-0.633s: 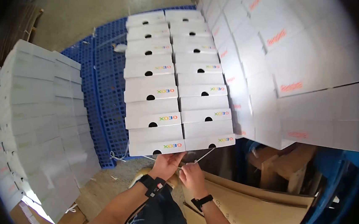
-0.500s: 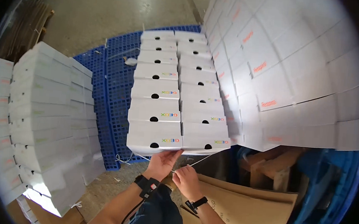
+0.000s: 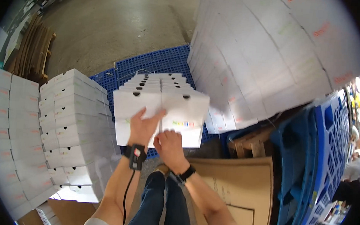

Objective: The worker is sorting shoe boxes by scanning labels and placing them onto a conveyor belt in a shoe manufacturing facility.

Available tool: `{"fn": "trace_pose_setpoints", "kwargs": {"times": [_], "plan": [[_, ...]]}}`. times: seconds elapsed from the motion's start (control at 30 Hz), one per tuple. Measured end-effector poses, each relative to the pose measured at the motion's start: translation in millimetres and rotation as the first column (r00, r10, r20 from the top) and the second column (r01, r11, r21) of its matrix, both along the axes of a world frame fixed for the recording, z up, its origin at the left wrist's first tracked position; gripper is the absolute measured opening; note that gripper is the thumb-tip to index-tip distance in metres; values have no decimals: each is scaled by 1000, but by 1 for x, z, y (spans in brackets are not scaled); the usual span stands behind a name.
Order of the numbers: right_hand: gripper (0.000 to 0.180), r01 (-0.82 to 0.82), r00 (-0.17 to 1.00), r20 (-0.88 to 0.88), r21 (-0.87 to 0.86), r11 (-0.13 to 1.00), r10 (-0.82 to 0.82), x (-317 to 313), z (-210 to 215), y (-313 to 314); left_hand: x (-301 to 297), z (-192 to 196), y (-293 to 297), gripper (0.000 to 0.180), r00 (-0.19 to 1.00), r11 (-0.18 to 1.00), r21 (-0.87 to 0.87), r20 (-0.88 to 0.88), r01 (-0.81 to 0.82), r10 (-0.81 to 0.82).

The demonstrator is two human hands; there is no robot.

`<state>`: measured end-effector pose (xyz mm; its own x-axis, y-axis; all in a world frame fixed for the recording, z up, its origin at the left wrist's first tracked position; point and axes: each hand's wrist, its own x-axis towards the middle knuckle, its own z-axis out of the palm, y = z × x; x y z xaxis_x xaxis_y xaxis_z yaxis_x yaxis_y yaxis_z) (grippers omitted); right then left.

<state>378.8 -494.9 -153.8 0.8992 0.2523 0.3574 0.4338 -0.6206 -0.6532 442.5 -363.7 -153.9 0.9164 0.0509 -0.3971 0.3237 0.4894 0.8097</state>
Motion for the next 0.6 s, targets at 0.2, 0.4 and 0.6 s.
{"fn": "trace_pose_setpoints", "kwargs": {"times": [0.2, 0.4, 0.6], "plan": [[9, 127, 991, -21, -101, 987, -130, 42, 84, 28, 38, 114, 24, 56, 986, 997, -54, -151, 63, -70], [24, 90, 976, -196, -18, 996, -92, -24, 113, 27, -38, 149, 8, 64, 749, 283, 765, -361, 578, -555], [29, 160, 916, -390, 136, 978, -96, -124, 143, 53, -119, 193, 21, 70, 610, 332, 546, -472, 769, -636]]}}
